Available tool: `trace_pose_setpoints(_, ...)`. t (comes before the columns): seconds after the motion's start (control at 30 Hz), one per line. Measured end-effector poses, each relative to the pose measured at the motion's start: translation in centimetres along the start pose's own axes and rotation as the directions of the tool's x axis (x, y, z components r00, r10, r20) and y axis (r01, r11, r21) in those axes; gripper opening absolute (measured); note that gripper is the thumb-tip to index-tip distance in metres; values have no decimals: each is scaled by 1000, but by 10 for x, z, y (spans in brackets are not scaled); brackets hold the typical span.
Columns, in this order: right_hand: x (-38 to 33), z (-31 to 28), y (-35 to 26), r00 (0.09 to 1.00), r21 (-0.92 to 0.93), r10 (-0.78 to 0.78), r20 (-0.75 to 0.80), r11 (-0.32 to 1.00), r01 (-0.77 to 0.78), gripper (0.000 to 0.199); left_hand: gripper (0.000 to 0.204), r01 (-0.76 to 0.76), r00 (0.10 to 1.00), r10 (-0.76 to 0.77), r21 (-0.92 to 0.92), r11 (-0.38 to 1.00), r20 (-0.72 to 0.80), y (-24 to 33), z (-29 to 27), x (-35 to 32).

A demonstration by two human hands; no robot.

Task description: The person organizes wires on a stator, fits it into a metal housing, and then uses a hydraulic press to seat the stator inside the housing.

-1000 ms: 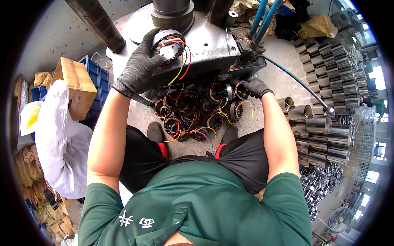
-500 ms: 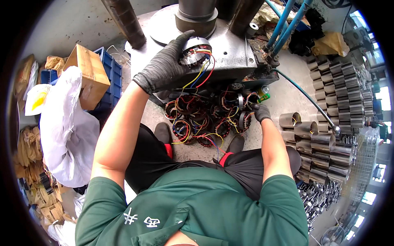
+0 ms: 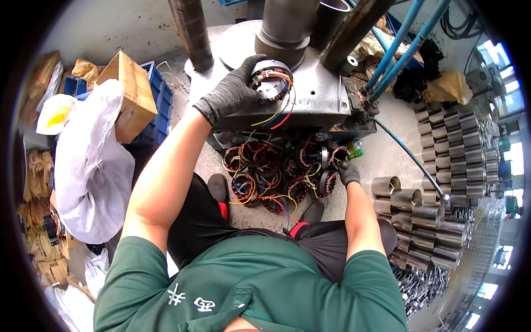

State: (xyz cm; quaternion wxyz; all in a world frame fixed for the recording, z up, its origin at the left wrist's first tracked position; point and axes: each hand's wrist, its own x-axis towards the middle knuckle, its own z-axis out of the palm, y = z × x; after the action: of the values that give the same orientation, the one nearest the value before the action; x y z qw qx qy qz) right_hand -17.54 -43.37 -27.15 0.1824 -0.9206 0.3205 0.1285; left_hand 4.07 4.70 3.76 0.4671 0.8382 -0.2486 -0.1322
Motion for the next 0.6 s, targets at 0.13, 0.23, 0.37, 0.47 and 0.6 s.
trace_pose_setpoints(0.13, -10, -14, -19, 991, 91, -128, -42, 987, 131, 40, 101, 35, 999, -35, -26, 999, -11, -18, -3, 3)
trace_pose_setpoints(0.23, -16, -33, -31, 982, -56, -157, -109, 987, 152, 40, 102, 5, 1000, -6, -71, 997, -10, -16, -6, 2)
trace_pose_setpoints(0.37, -22, -59, -28, 937, 190, -120, -329, 963, 190, 30, 106, 41, 999, -41, -56, 998, 10, -14, -4, 9)
trace_pose_setpoints(0.47, -8, -86, -24, 942, 624, 49, -332, 760, 180, 19, 107, 34, 999, -32, -89, 995, 18, -9, -7, 7)
trace_pose_setpoints(0.6, -59, -159, -107, 915, 745, -106, -389, 548, 380, 35, 107, 71, 997, -72, -59, 996, -19, -10, -3, 10)
